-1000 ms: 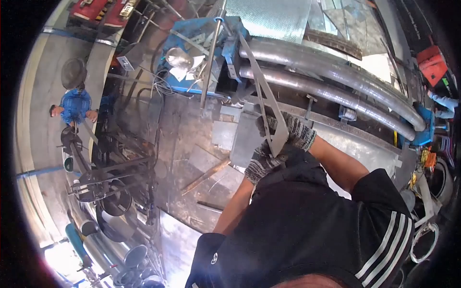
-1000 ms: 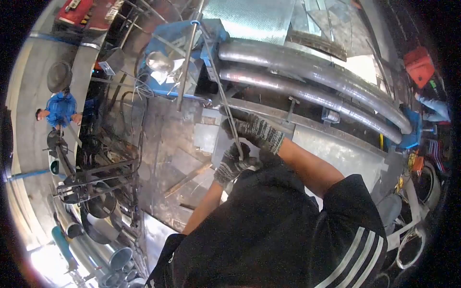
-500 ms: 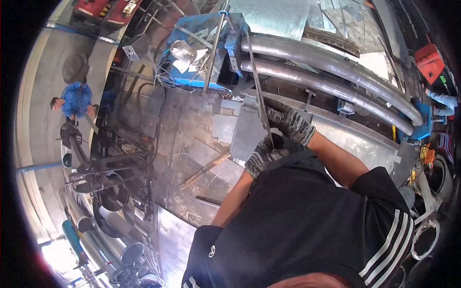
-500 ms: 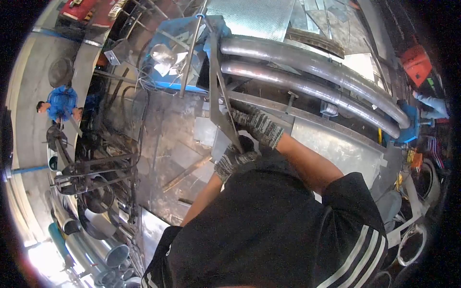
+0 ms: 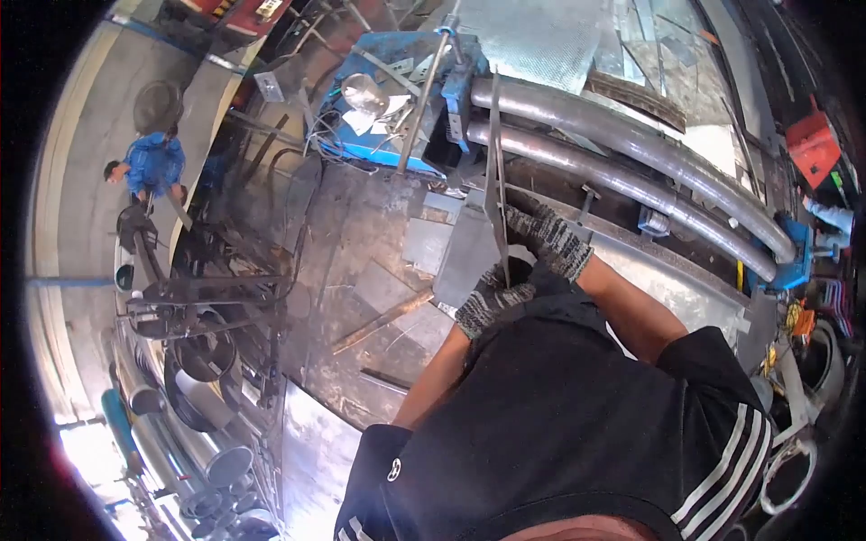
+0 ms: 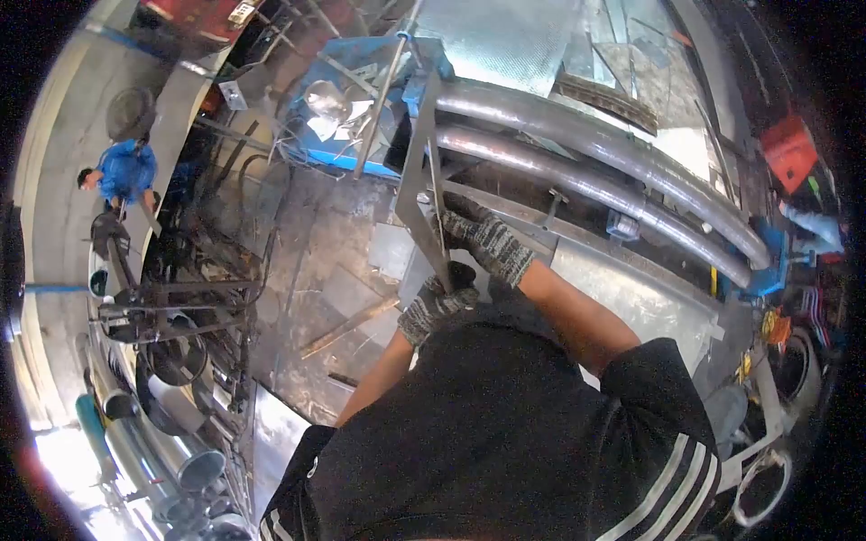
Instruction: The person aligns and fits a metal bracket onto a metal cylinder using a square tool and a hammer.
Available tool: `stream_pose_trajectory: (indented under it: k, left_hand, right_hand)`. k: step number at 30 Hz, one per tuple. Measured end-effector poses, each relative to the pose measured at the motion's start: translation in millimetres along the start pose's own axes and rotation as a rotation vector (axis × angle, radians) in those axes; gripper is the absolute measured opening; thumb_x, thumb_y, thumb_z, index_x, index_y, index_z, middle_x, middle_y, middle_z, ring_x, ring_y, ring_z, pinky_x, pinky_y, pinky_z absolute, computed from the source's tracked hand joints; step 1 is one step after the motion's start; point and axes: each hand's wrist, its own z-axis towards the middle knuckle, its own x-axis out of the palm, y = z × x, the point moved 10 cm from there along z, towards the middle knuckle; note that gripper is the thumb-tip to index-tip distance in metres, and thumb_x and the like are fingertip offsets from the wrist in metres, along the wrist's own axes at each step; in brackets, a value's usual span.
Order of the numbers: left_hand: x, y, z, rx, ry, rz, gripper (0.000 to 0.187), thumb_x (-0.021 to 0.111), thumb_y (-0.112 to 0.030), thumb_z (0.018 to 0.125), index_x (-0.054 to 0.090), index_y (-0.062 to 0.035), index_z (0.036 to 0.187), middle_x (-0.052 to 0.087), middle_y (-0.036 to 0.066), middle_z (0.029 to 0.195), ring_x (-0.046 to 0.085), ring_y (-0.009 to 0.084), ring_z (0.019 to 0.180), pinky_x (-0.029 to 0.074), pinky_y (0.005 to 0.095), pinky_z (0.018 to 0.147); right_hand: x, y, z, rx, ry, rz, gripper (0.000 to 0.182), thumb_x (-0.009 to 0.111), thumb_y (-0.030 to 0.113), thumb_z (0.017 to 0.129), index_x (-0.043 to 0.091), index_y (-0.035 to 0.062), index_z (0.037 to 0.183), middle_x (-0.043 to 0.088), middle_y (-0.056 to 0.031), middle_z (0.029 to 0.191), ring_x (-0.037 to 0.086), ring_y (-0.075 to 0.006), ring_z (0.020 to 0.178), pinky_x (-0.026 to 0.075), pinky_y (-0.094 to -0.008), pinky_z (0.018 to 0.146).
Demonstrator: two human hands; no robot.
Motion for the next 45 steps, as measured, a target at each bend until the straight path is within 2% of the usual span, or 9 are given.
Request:
stream_pose_trajectory:
  k: [2, 8, 15, 16, 23, 25, 31, 41, 45]
  left_hand:
    - [-16, 9, -9, -0.011, -0.033, -0.049, 0.047, 0.074, -0.021, 0.09, 0.057, -0.0042, 0.13, 0.064, 0.01, 0.124, 0.062, 0.0226, 0.114, 0.05, 0.0366, 0.098]
    - [-63, -81, -64, 0.095, -0.328, 0.107, 0.05, 0.076, -0.022, 0.089, 0.057, -0.0066, 0.133, 0.064, 0.01, 0.122, 0.062, 0.0202, 0.11, 0.053, 0.0344, 0.092]
    - [-130, -106, -119, 0.311, -0.655, 0.444, 0.039, 0.07, -0.016, 0.093, 0.06, -0.0052, 0.13, 0.067, 0.005, 0.106, 0.066, 0.0204, 0.094, 0.054, 0.0337, 0.085]
    - [-138, -87, -116, 0.291, -0.579, -0.107, 0.036, 0.065, -0.014, 0.096, 0.06, -0.0058, 0.131, 0.066, 0.005, 0.107, 0.065, 0.0198, 0.095, 0.054, 0.0328, 0.085]
    - [-229, 8, -64, 0.484, -0.477, -0.807, 0.029, 0.053, -0.01, 0.103, 0.058, 0.002, 0.129, 0.064, 0.006, 0.118, 0.063, 0.0185, 0.105, 0.054, 0.0314, 0.092]
    - [-262, 29, -66, 0.316, -0.506, -0.517, 0.032, 0.054, -0.01, 0.103, 0.057, -0.0002, 0.133, 0.063, 0.007, 0.121, 0.063, 0.0189, 0.11, 0.054, 0.033, 0.094]
    - [-376, -13, -130, 0.166, -0.787, -0.093, 0.043, 0.066, -0.009, 0.098, 0.054, -0.002, 0.139, 0.062, 0.008, 0.131, 0.059, 0.0167, 0.119, 0.051, 0.035, 0.101]
    - [-557, -56, -200, 0.207, -1.043, -0.413, 0.04, 0.054, -0.025, 0.106, 0.056, 0.0004, 0.137, 0.066, 0.013, 0.127, 0.064, 0.0231, 0.114, 0.051, 0.0372, 0.1]
    - [-646, -84, -206, 0.353, -1.041, -0.381, 0.041, 0.055, -0.019, 0.105, 0.054, 0.0027, 0.14, 0.064, 0.015, 0.13, 0.061, 0.0241, 0.12, 0.048, 0.0383, 0.104]
  right_hand:
    - [23, 24, -3, -0.108, 0.121, -0.102, 0.064, 0.063, 0.027, 0.101, 0.036, 0.0058, 0.155, 0.048, -0.0123, 0.148, 0.051, -0.0213, 0.129, 0.047, -0.037, 0.105]
    - [81, -36, 44, 0.172, 0.207, 0.282, 0.044, 0.053, 0.023, 0.106, 0.047, 0.0034, 0.145, 0.062, -0.0083, 0.127, 0.061, -0.0162, 0.11, 0.053, -0.0301, 0.092]
    - [179, -40, 63, 0.108, 0.586, -0.165, 0.078, 0.089, 0.03, 0.076, 0.051, 0.0074, 0.141, 0.063, -0.0033, 0.123, 0.061, -0.0157, 0.108, 0.054, -0.0313, 0.093]
    - [194, -36, 66, 0.06, 0.635, -0.198, 0.077, 0.091, 0.027, 0.074, 0.053, 0.0079, 0.138, 0.064, -0.0028, 0.121, 0.062, -0.0156, 0.107, 0.054, -0.0322, 0.092]
    - [237, -75, 140, -0.07, 0.636, -0.546, 0.059, 0.084, 0.011, 0.079, 0.056, 0.0082, 0.131, 0.064, -0.0032, 0.119, 0.063, -0.0157, 0.104, 0.055, -0.0317, 0.088]
    - [239, -96, 172, 0.344, 0.462, 0.07, 0.066, 0.086, 0.021, 0.079, 0.053, 0.008, 0.135, 0.063, -0.0032, 0.111, 0.061, -0.0155, 0.103, 0.054, -0.0352, 0.088]
    - [261, -171, 327, 0.504, 0.601, 0.376, 0.065, 0.067, 0.045, 0.08, 0.059, -0.0029, 0.124, 0.065, -0.012, 0.089, 0.063, -0.0248, 0.069, 0.056, -0.0355, 0.069]
    - [370, -159, 470, 0.573, 0.723, 0.543, 0.063, 0.067, 0.039, 0.09, 0.052, -0.0056, 0.132, 0.066, -0.0137, 0.114, 0.064, -0.0162, 0.085, 0.055, -0.0345, 0.073]
    - [417, -174, 526, 0.419, 0.802, 0.038, 0.073, 0.073, 0.039, 0.087, 0.046, -0.0045, 0.14, 0.065, -0.0134, 0.122, 0.067, -0.0168, 0.096, 0.056, -0.028, 0.078]
